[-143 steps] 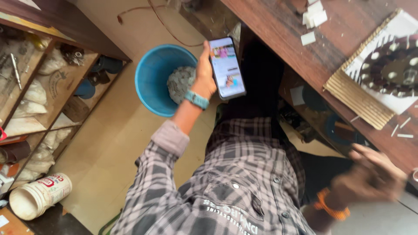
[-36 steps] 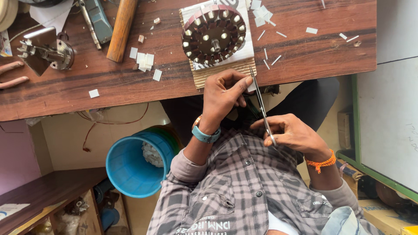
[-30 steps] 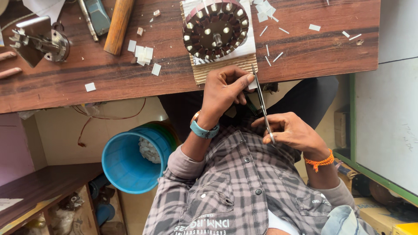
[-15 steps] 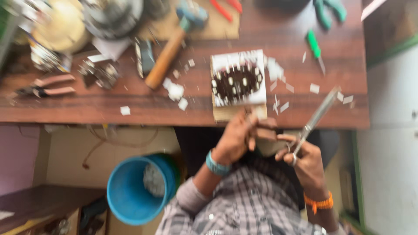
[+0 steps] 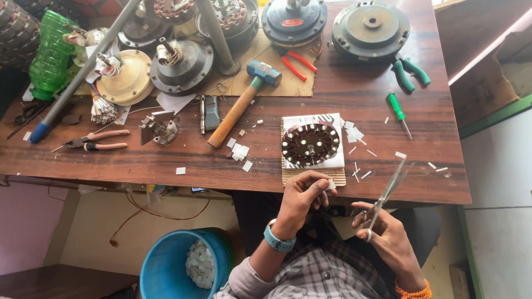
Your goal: The person cuts small white insulating strips with scissors and inserts them one by one into the slots of a circular motor armature resting on a notebook on the workbench. They press the strips into place by hand, use a green-handled screwdriver to help seat them, and rotate the armature to reach different slots.
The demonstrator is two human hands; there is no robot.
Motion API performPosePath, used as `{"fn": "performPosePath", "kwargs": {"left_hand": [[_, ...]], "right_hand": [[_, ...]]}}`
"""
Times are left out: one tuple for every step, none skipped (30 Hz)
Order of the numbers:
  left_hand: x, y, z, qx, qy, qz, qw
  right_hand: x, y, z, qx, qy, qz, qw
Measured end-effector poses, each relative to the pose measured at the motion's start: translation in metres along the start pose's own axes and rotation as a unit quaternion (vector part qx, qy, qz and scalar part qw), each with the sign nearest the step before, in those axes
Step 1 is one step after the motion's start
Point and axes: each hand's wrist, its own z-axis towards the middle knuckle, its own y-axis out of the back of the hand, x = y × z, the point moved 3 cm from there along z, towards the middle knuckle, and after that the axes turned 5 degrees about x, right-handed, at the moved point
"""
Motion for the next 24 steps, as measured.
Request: {"fn": "performPosePath", "kwargs": {"left_hand": [[-0.004, -0.003, 0.001, 0.004, 0.001, 0.01, 1.0], [-0.008, -0.006, 0.003, 0.008, 0.002, 0.02, 1.0], [-0.011, -0.009, 0.006, 0.008, -0.001, 0.02, 1.0], [-0.013, -0.011, 0.009, 0.007, -0.001, 0.018, 1.0], [-0.013, -0.012, 0.01, 0.002, 0.006, 0.014, 1.0], [-0.013, -0.013, 0.011, 0.002, -0.005, 0.039, 0.999], [-0.013, -0.012, 0.011, 0.001, -0.012, 0.063, 0.998], [-0.011, -0.012, 0.011, 0.003, -0.01, 0.058, 0.998], [-0.01, -0.011, 0.01, 0.009, -0.012, 0.055, 0.998], [-0.008, -0.01, 0.009, 0.008, 0.002, 0.061, 0.998], [-0.006, -0.009, 0.009, 0.009, 0.01, 0.069, 0.998], [-0.006, -0.009, 0.009, 0.011, 0.014, 0.08, 0.997], [-0.005, -0.008, 0.009, 0.011, 0.021, 0.08, 0.997], [-0.005, -0.008, 0.009, 0.011, 0.025, 0.08, 0.996], [-0.005, -0.008, 0.01, 0.01, 0.029, 0.081, 0.996], [-0.005, -0.008, 0.01, 0.008, 0.034, 0.084, 0.996], [-0.005, -0.008, 0.011, 0.005, 0.039, 0.086, 0.995], [-0.005, -0.008, 0.01, 0.002, 0.044, 0.089, 0.995], [-0.005, -0.008, 0.01, 0.001, 0.045, 0.093, 0.995], [-0.005, -0.007, 0.01, 0.0, 0.046, 0.097, 0.994], [-0.005, -0.006, 0.009, -0.001, 0.048, 0.101, 0.994], [-0.005, -0.005, 0.008, -0.003, 0.054, 0.113, 0.992], [-0.004, -0.004, 0.007, -0.006, 0.059, 0.124, 0.991], [-0.004, -0.003, 0.007, -0.008, 0.065, 0.135, 0.989]], "right_hand": [[0.003, -0.001, 0.0, 0.01, -0.009, -0.002, 1.0], [0.006, -0.002, 0.0, 0.021, -0.019, -0.004, 1.0], [0.009, -0.004, 0.001, 0.036, -0.01, 0.011, 0.999], [0.011, -0.006, 0.001, 0.052, -0.006, 0.027, 0.998], [0.012, -0.008, -0.001, 0.068, -0.009, 0.046, 0.997], [0.013, -0.009, -0.004, 0.079, -0.006, 0.035, 0.996], [0.012, -0.01, -0.006, 0.093, -0.007, 0.025, 0.995], [0.01, -0.013, -0.006, 0.121, -0.035, 0.07, 0.99], [0.009, -0.016, -0.008, 0.143, -0.056, 0.114, 0.982], [0.009, -0.019, -0.01, 0.153, -0.061, 0.104, 0.981], [0.009, -0.021, -0.01, 0.163, -0.06, 0.092, 0.981], [0.011, -0.023, -0.01, 0.174, -0.055, 0.078, 0.98], [0.012, -0.026, -0.011, 0.179, -0.063, 0.078, 0.979], [0.014, -0.027, -0.012, 0.184, -0.07, 0.076, 0.977], [0.016, -0.028, -0.012, 0.191, -0.077, 0.075, 0.976], [0.018, -0.029, -0.012, 0.194, -0.087, 0.064, 0.975], [0.019, -0.029, -0.012, 0.197, -0.098, 0.052, 0.974], [0.019, -0.03, -0.012, 0.201, -0.108, 0.04, 0.973], [0.02, -0.03, -0.012, 0.201, -0.11, 0.044, 0.972], [0.02, -0.029, -0.012, 0.201, -0.112, 0.048, 0.972], [0.02, -0.029, -0.012, 0.202, -0.115, 0.052, 0.971], [0.019, -0.028, -0.012, 0.202, -0.119, 0.046, 0.971], [0.018, -0.028, -0.012, 0.202, -0.123, 0.04, 0.971], [0.017, -0.028, -0.012, 0.202, -0.127, 0.034, 0.97]]}}
